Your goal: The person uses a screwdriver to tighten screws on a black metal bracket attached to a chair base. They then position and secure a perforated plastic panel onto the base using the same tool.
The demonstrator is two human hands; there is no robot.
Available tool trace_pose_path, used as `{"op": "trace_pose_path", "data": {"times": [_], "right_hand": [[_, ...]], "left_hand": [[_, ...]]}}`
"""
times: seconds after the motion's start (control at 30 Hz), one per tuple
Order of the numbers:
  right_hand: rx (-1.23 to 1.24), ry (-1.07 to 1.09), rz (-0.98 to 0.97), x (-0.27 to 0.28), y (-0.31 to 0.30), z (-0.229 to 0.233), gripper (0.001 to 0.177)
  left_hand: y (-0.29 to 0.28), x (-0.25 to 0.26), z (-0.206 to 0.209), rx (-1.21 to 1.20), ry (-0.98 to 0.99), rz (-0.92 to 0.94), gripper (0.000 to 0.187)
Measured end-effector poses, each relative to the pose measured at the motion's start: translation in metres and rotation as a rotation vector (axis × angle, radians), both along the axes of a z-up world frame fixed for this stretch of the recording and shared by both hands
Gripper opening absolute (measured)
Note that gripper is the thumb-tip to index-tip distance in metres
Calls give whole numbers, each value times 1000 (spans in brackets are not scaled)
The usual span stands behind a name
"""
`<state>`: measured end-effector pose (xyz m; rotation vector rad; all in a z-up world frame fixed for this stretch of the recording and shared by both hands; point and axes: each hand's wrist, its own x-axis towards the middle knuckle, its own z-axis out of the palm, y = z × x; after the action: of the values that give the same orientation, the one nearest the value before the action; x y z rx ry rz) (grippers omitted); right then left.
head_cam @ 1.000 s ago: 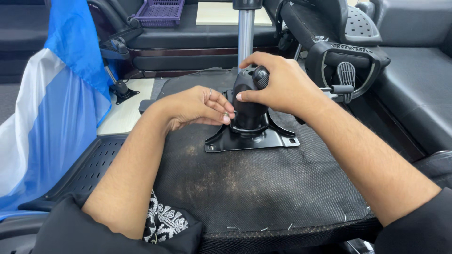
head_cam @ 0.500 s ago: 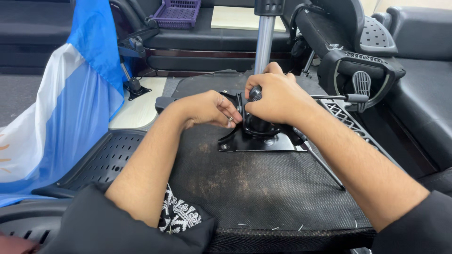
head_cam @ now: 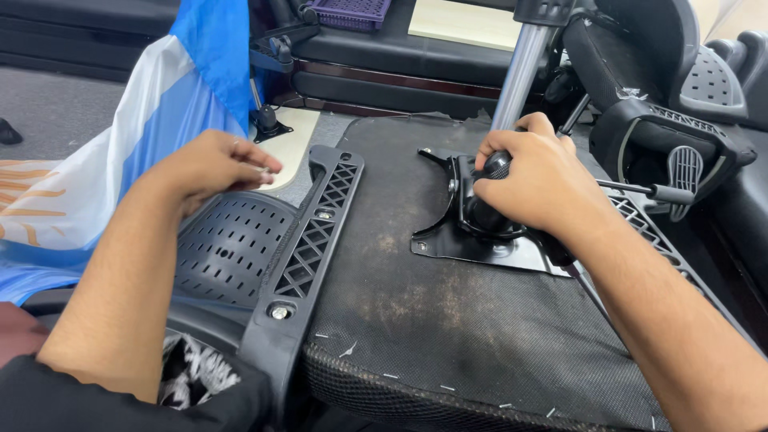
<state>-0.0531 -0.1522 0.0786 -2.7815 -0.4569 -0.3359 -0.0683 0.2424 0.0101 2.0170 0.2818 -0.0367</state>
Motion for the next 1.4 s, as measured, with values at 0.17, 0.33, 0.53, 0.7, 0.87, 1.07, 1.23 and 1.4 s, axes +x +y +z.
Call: {"op": "trace_pose_path", "data": {"times": [0.17, 0.33, 0.53, 0.7, 0.87, 1.07, 1.23, 1.4], "right_hand": [[-17, 18, -41, -1, 0, -1, 33], [-2, 12, -43, 0, 5, -1, 29], [-33, 23, -121, 7, 10, -5, 22], [35, 33, -155, 9, 9, -12, 27], [-122, -136, -111, 12, 10, -19, 30], [-157, -131, -118, 7, 11, -17, 30], [-176, -105, -166, 4, 16, -16, 30], [-157, -130, -129, 1, 14, -17, 29]], "left_hand": [[41, 9, -66, -78, 76, 126, 24], [53, 15, -118, -151, 95, 140, 24], [53, 11, -150, -190, 35, 172, 20], [62, 2, -166, -195, 1, 247, 21], [57, 11, -191, -126, 44, 334, 21], [39, 41, -224, -154, 181, 417, 24], [37, 57, -253, -259, 261, 507, 20], [52, 73, -287, -260, 308, 490, 24]]}}
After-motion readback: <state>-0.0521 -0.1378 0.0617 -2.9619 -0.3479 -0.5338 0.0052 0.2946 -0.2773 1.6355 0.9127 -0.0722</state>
